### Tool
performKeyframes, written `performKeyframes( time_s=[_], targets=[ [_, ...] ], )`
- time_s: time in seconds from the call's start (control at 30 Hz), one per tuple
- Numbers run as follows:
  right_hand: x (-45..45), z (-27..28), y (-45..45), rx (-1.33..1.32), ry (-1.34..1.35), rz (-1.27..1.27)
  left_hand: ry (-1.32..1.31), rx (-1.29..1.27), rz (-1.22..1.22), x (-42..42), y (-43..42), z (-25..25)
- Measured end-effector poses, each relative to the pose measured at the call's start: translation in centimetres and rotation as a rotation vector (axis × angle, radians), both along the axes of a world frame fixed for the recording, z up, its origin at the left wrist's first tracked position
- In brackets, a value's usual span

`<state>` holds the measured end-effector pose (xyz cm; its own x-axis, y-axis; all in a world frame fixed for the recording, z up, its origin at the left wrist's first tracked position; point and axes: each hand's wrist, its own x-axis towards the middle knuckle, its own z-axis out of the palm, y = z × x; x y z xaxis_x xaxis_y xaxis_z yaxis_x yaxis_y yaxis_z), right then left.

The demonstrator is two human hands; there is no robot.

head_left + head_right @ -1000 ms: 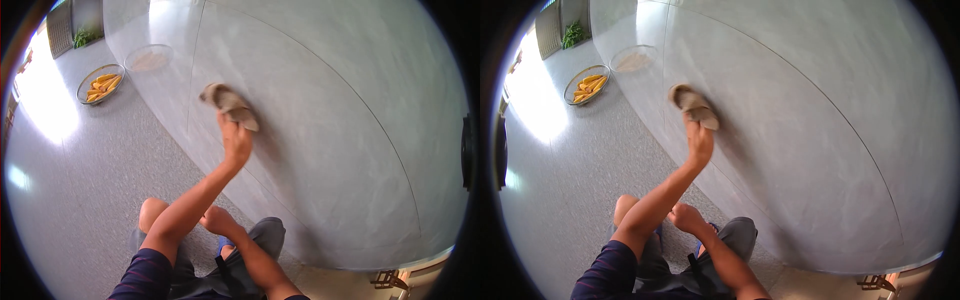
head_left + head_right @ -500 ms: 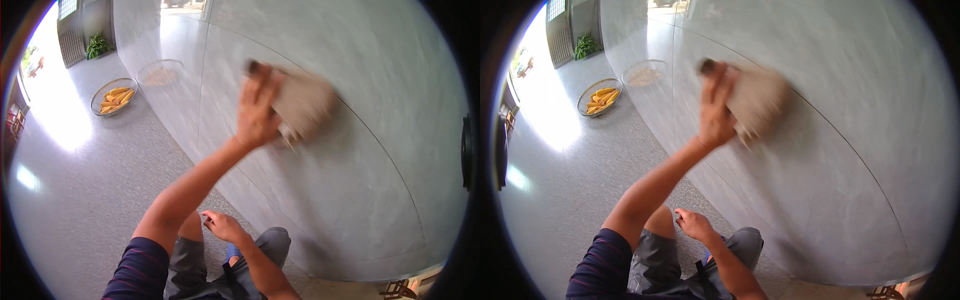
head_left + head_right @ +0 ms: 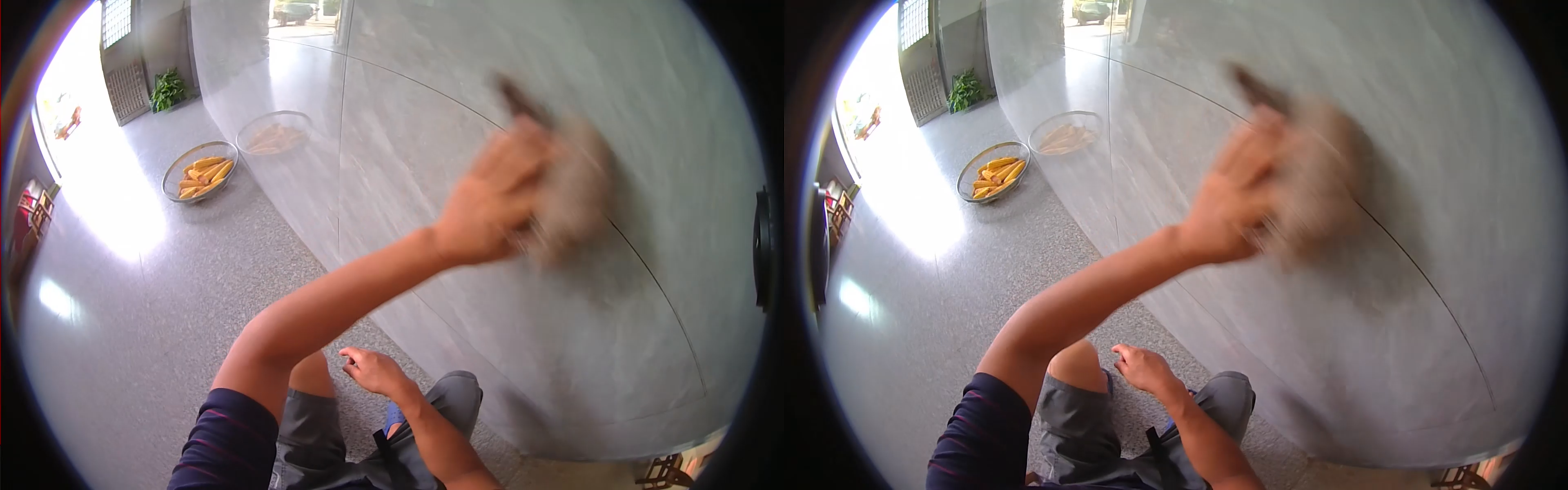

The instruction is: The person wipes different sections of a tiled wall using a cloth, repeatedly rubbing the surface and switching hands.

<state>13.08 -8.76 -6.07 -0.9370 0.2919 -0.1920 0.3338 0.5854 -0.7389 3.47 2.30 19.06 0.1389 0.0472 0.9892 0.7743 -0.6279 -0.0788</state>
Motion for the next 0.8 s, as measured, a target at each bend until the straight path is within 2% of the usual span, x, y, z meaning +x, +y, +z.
performKeyframes(
  time_s=[0.07,0.13,0.2,0.27,0.33,0.4,0.47,0.53,0.6,0.67,0.73,0.8],
  targets=[
    [-0.2,-0.7,0.0,0.043,-0.003,0.007,0.375,-0.075,0.013,3.6,-0.9,1.0],
    [-0.1,-0.5,0.0,0.058,-0.019,0.006,0.508,0.029,0.095,5.3,0.0,0.4],
    [0.1,-0.3,0.1,0.062,-0.03,0.002,0.551,0.028,0.149,4.2,0.2,0.3],
    [0.6,-0.1,0.1,0.065,0.018,-0.012,0.317,-0.002,0.183,2.6,0.5,0.0],
    [0.8,0.5,0.1,0.035,0.01,-0.015,0.127,-0.143,0.203,-1.0,-0.4,0.6],
    [0.8,0.2,-0.2,0.008,-0.002,-0.018,-0.14,-0.035,0.416,-4.4,0.5,-0.3],
    [1.0,-0.8,-0.3,0.065,0.074,-0.011,-0.447,-0.108,0.459,-8.1,1.6,-2.6],
    [1.1,-0.3,-0.7,0.062,0.057,-0.021,-0.754,-0.101,0.363,-10.3,2.5,-5.9],
    [1.3,-0.4,-0.8,0.066,0.034,-0.04,-0.967,-0.229,0.252,-12.1,3.2,-10.7],
    [1.1,-1.2,-1.0,0.091,0.02,-0.005,-1.349,-0.337,-0.023,-8.2,0.7,-10.9],
    [1.0,-0.7,-1.1,0.071,0.023,-0.018,-1.61,-0.503,0.035,-5.6,-0.5,-13.5],
    [0.9,1.0,-1.1,0.104,-0.078,0.008,-1.267,-0.346,0.275,-4.2,0.8,-20.9]
  ],
)
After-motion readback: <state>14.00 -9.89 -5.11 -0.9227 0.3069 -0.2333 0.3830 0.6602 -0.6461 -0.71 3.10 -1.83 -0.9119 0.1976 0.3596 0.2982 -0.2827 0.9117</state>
